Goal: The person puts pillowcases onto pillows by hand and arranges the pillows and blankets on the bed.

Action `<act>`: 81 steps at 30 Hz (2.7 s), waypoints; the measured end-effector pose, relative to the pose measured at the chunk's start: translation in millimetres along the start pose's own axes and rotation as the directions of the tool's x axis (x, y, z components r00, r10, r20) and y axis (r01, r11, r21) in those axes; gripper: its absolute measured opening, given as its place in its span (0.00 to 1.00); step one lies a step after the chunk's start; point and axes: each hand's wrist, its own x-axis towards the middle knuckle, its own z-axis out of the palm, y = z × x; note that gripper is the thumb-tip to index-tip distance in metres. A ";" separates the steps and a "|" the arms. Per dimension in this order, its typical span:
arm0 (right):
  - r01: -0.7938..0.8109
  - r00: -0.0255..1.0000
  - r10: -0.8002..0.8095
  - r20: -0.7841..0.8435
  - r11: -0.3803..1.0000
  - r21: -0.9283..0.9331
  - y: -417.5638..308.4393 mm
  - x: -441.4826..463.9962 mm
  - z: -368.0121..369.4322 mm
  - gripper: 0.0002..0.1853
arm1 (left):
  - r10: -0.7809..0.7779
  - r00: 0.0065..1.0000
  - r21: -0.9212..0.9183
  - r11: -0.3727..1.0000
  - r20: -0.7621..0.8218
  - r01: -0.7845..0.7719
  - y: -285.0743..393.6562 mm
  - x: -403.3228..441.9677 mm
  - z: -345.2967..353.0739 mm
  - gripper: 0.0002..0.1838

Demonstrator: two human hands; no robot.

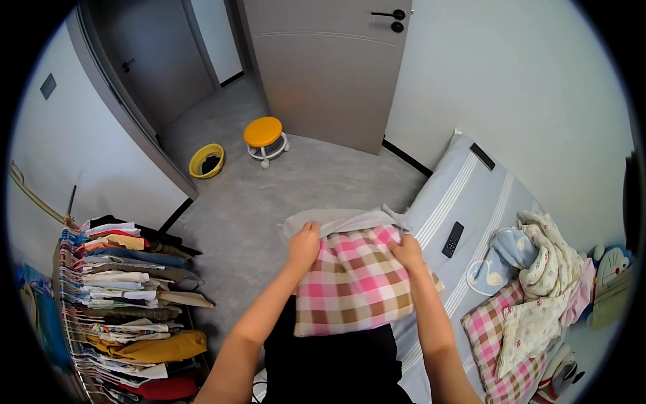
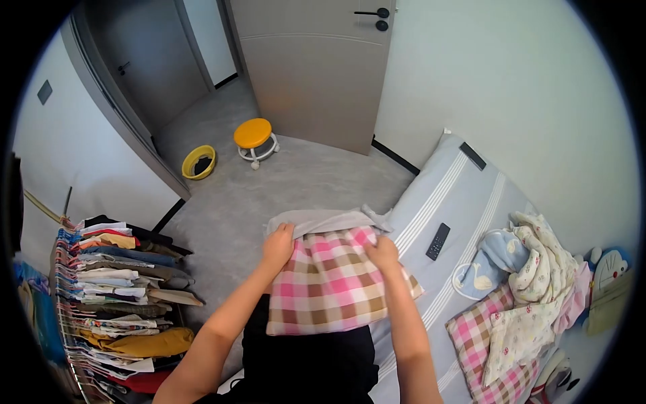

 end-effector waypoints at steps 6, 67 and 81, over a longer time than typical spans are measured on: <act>0.195 0.970 -0.178 -0.165 0.976 0.094 -83.7 -47.9 11.6 0.16 | 0.224 0.974 -0.175 0.958 -0.042 -0.227 53.6 42.8 28.9 0.10; 0.346 0.938 -0.342 -0.060 0.935 0.082 -84.1 -70.8 -45.8 0.18 | 0.318 0.905 -0.311 0.923 0.282 -0.227 68.4 -65.8 -53.6 0.29; 0.432 0.901 -0.428 0.073 0.862 -0.266 -76.1 -15.5 52.0 0.15 | 0.057 0.994 0.031 0.998 0.092 -0.060 -37.4 14.5 26.8 0.12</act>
